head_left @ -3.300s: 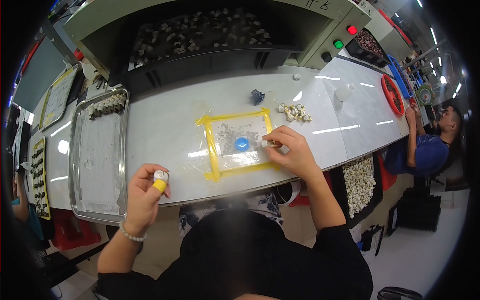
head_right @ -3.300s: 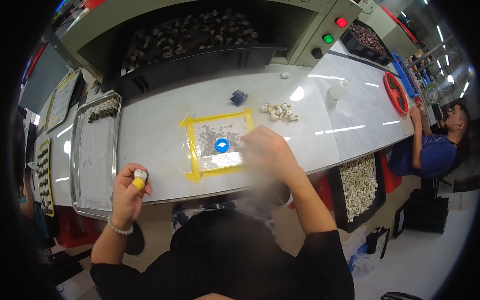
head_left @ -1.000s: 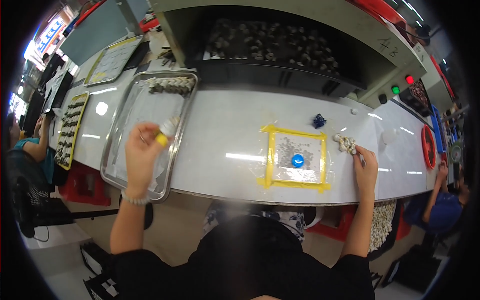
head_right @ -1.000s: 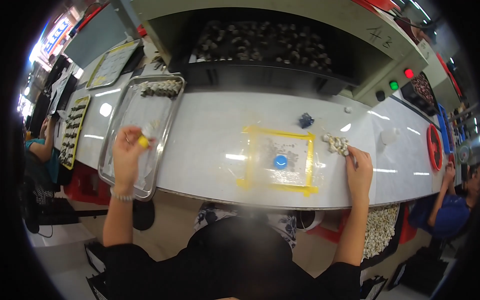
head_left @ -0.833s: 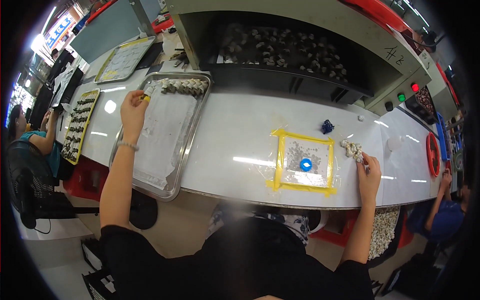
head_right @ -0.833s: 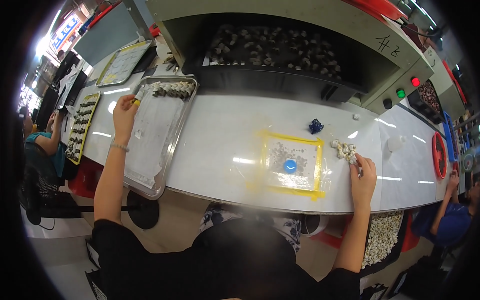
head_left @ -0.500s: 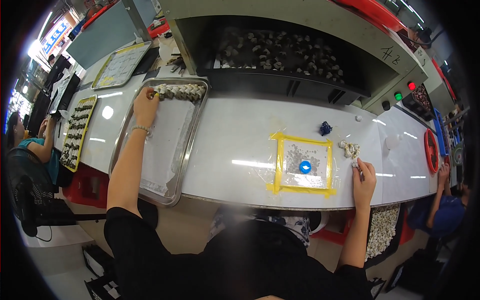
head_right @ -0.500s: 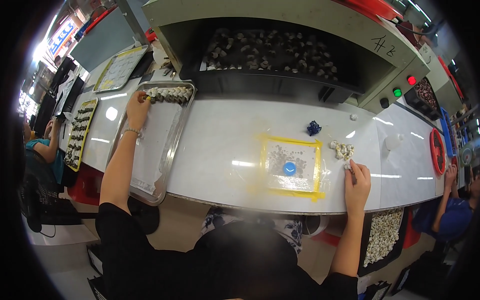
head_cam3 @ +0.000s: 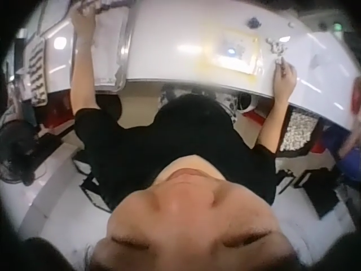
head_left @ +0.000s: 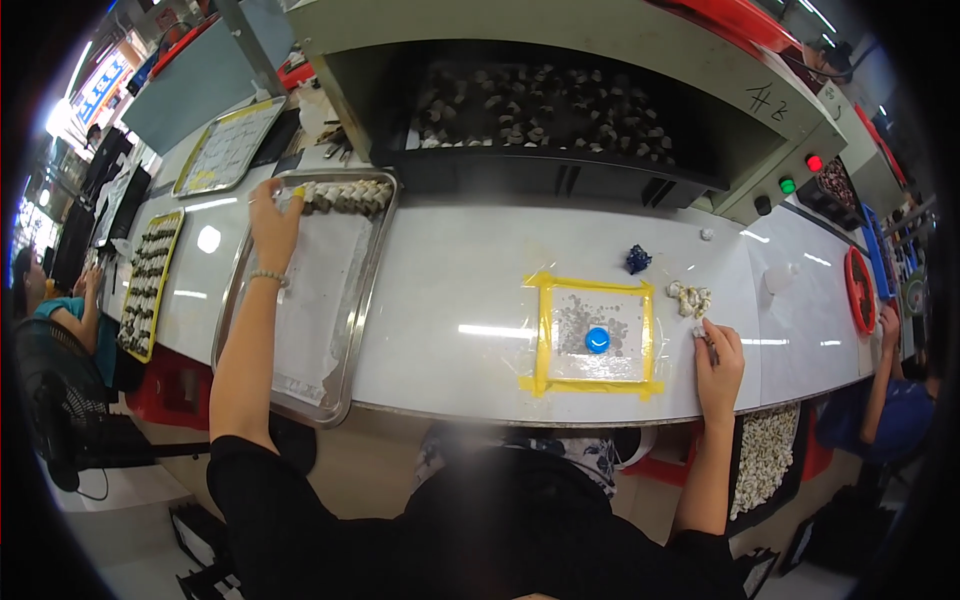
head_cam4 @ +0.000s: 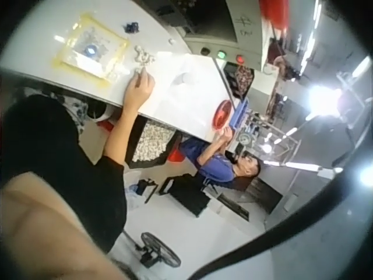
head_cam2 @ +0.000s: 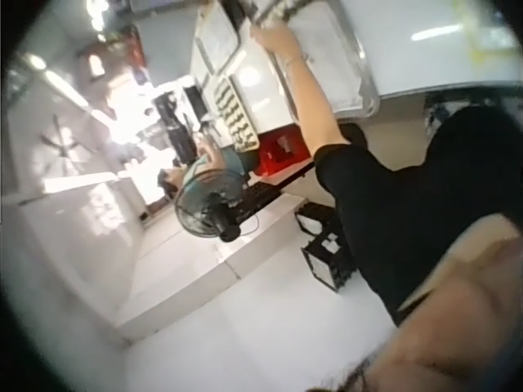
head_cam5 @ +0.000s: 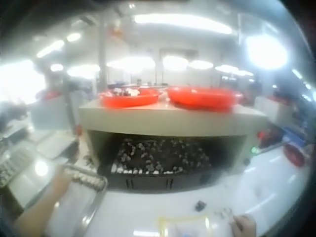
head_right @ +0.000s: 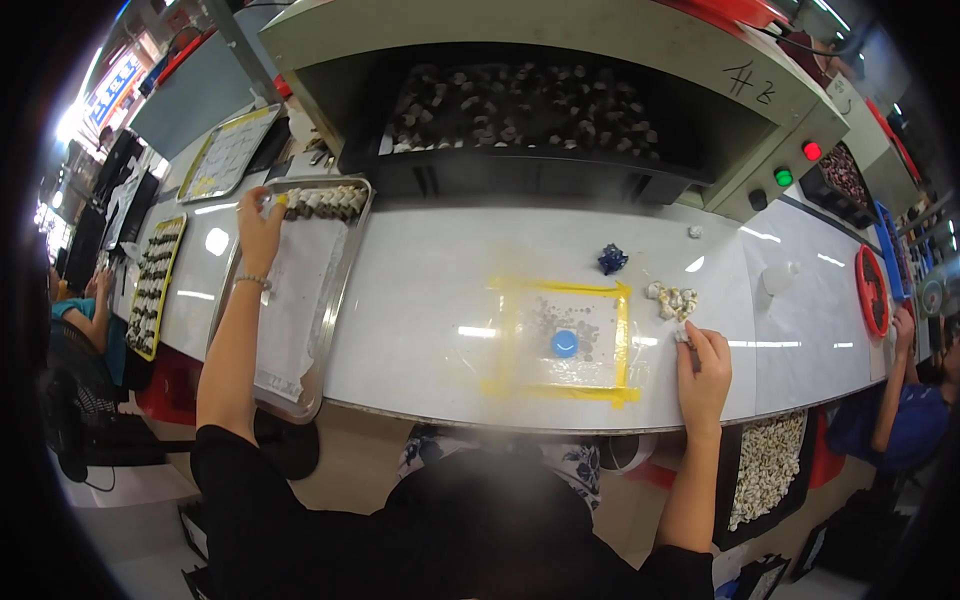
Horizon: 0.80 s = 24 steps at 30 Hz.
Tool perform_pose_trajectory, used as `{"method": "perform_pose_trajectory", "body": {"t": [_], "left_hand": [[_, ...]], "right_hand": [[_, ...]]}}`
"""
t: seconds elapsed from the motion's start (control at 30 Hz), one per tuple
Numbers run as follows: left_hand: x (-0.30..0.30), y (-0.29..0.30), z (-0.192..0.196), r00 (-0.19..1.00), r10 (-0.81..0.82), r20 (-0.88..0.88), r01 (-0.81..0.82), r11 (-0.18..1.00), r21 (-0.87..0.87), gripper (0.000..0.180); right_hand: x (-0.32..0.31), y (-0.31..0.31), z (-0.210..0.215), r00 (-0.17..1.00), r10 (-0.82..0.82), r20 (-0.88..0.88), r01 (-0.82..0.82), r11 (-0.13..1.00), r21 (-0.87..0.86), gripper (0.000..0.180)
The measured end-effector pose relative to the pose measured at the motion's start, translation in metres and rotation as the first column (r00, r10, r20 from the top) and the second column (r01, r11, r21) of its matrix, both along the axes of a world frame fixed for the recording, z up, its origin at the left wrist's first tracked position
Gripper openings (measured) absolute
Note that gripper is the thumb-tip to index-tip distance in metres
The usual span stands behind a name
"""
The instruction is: The person applies adhesive from a small tube to plastic toy components, then arranges the components in a tray.
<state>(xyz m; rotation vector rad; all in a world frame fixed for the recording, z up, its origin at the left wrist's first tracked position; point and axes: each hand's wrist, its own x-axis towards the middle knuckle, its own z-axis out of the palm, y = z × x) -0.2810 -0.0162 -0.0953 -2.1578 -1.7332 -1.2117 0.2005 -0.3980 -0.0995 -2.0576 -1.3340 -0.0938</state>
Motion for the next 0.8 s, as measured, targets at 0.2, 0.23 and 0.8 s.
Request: {"method": "perform_pose_trajectory", "body": {"t": [0.2,0.23,0.8], "left_hand": [[0.108,-0.057,0.083,0.790,-0.609,0.066,0.596,0.789,0.148,0.027],[0.134,-0.061,0.089,0.736,-0.677,-0.001,0.673,0.732,0.104,0.028],[0.328,0.056,0.061,0.549,-0.824,-0.141,0.301,0.352,-0.886,0.076]], "right_hand": [[-0.003,0.004,0.003,0.999,0.035,0.008,-0.035,0.999,0.024,0.027],[-0.001,0.002,0.002,1.000,0.023,0.003,-0.024,1.000,0.007,0.028],[0.006,0.002,0.010,0.990,0.115,-0.080,-0.111,0.992,0.058,0.028]]}}
